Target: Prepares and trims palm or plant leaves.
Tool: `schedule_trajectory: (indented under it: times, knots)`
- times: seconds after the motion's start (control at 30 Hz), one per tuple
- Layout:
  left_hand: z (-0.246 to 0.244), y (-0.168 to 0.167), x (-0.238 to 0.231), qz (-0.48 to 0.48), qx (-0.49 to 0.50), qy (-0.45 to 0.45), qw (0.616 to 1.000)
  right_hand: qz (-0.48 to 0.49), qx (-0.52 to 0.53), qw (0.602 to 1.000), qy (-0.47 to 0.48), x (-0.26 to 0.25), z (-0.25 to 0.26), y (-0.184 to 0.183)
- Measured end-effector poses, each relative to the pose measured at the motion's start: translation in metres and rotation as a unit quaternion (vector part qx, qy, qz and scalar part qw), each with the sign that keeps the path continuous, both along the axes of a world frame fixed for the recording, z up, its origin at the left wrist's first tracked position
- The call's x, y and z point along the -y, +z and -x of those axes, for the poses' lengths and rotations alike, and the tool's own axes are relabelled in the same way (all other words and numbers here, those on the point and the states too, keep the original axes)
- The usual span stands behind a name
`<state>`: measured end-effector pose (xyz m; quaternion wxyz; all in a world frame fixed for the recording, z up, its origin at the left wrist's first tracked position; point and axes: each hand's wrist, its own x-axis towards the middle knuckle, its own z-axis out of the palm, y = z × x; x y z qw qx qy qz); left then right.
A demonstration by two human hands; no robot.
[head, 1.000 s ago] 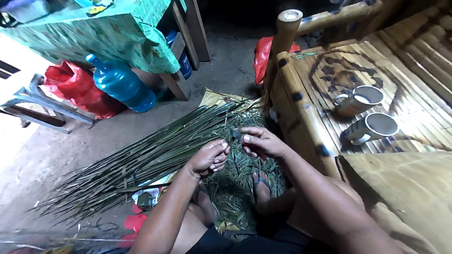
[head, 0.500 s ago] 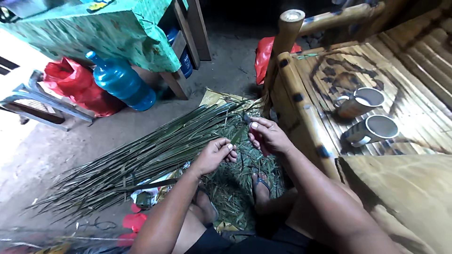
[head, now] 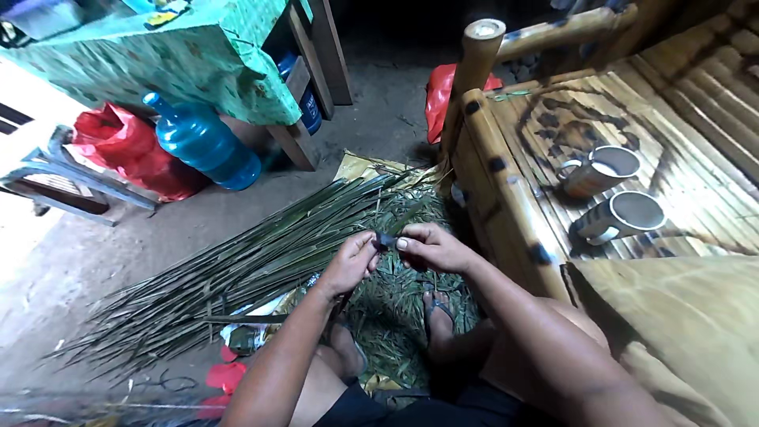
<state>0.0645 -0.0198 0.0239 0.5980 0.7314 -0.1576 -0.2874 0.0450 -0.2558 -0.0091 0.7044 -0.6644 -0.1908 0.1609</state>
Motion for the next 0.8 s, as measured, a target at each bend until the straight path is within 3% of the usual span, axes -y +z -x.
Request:
schedule_trajectory:
  times: [0.07,0.23,0.33,0.5,0.67,0.8]
  knots:
    - [-0.001,0.002,-0.004,0.028,-0.045,-0.007,0.999,-0.008,0.038,0.999,-0.034,0.004,-0.001,0.001]
    - [-0.001,0.003,-0.01,0.075,-0.103,-0.024,0.992,-0.078,0.012,0.982,-0.173,0.032,-0.014,0.005]
    - [-0.003,0.001,-0.011,0.085,-0.115,-0.013,0.99,-0.106,-0.022,0.983,-0.146,0.03,-0.013,0.007]
    - [-0.002,0.004,-0.009,0.093,-0.135,-0.034,0.986,-0.08,-0.038,0.996,-0.015,0.006,-0.002,0.007]
    - [0.002,0.003,-0.01,0.093,-0.151,-0.025,0.984,-0.116,-0.066,0.978,-0.16,0.031,-0.014,0.006]
    - [-0.001,0.003,-0.006,0.068,-0.113,0.04,0.99,-0.113,-0.091,0.984,-0.099,0.013,-0.005,0.009]
